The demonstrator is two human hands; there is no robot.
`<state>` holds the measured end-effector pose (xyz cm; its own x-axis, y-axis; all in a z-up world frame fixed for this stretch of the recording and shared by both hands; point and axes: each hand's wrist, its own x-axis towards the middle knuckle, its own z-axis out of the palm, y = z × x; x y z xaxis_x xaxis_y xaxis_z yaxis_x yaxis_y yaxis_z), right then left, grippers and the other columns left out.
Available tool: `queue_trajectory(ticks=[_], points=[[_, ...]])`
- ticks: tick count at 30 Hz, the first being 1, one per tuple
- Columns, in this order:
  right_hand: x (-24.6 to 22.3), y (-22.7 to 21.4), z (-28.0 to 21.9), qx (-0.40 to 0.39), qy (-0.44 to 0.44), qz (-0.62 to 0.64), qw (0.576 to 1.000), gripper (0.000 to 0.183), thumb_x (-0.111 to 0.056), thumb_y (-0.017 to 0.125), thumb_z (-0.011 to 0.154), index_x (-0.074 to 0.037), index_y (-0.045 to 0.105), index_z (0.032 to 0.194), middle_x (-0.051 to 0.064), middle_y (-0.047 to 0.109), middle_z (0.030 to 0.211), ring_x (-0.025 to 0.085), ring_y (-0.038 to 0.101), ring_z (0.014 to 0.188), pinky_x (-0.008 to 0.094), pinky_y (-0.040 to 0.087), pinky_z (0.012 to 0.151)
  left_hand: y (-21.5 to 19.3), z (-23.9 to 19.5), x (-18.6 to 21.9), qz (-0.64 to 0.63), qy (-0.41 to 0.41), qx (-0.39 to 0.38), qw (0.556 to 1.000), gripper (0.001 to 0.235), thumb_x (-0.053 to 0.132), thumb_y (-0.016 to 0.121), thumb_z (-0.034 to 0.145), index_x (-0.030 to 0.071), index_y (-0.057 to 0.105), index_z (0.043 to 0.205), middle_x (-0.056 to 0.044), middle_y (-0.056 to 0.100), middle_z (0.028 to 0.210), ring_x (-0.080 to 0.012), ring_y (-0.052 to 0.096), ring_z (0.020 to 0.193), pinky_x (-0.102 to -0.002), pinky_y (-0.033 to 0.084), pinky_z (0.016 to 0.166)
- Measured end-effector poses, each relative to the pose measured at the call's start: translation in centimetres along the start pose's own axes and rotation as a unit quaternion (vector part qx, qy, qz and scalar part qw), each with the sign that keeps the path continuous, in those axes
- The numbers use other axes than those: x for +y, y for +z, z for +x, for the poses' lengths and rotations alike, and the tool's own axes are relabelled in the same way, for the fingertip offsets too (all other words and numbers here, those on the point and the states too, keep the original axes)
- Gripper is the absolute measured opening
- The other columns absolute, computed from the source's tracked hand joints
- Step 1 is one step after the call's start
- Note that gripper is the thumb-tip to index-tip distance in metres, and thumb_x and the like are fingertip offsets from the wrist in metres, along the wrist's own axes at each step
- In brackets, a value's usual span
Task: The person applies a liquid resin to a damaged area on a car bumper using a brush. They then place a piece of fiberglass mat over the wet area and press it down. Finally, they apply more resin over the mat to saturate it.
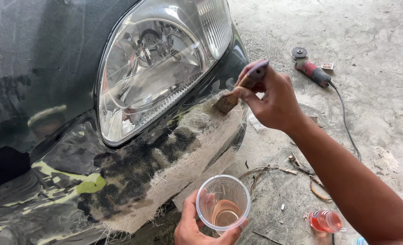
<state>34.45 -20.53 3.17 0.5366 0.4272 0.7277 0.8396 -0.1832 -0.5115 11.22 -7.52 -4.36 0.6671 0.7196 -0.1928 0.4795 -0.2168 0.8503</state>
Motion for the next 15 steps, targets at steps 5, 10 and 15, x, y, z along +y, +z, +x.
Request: queue_trajectory(ticks=[5, 10, 15], points=[[-0.6, -0.7, 1.5, 0.004, 0.148, 0.007, 0.989, 0.021, -0.011, 0.071, 0.088, -0.004, 0.057, 0.102, 0.008, 0.065, 0.085, 0.016, 0.058, 0.069, 0.028, 0.053, 0.061, -0.2, -0.7, -0.6, -0.025, 0.047, 0.006, 0.999, 0.085, 0.039, 0.1, 0.02, 0.034, 0.076, 0.101, 0.017, 0.089, 0.085, 0.0036, 0.084, 0.081, -0.014, 0.063, 0.074], [-1.2, 1.1, 0.7, -0.002, -0.014, 0.007, 1.0, 0.02, 0.004, 0.067, 0.09, 0.002, 0.05, 0.099, 0.013, 0.063, 0.084, 0.016, 0.058, 0.062, 0.022, 0.053, 0.052, -1.1, -0.5, -1.2, -0.017, 0.039, -0.002, 0.999, 0.083, 0.039, 0.099, 0.021, 0.035, 0.074, 0.101, 0.019, 0.086, 0.084, 0.0026, 0.08, 0.073, -0.014, 0.063, 0.069], [-3.9, 1.0, 1.5, -0.037, -0.002, -0.013, 0.999, 0.021, -0.001, 0.071, 0.088, -0.002, 0.054, 0.101, 0.01, 0.069, 0.085, 0.018, 0.069, 0.068, 0.027, 0.063, 0.066, -2.1, -1.1, -1.5, -0.046, 0.062, 0.002, 0.997, 0.083, 0.036, 0.098, 0.024, 0.032, 0.074, 0.103, 0.014, 0.089, 0.088, 0.0033, 0.083, 0.082, -0.014, 0.065, 0.072]])
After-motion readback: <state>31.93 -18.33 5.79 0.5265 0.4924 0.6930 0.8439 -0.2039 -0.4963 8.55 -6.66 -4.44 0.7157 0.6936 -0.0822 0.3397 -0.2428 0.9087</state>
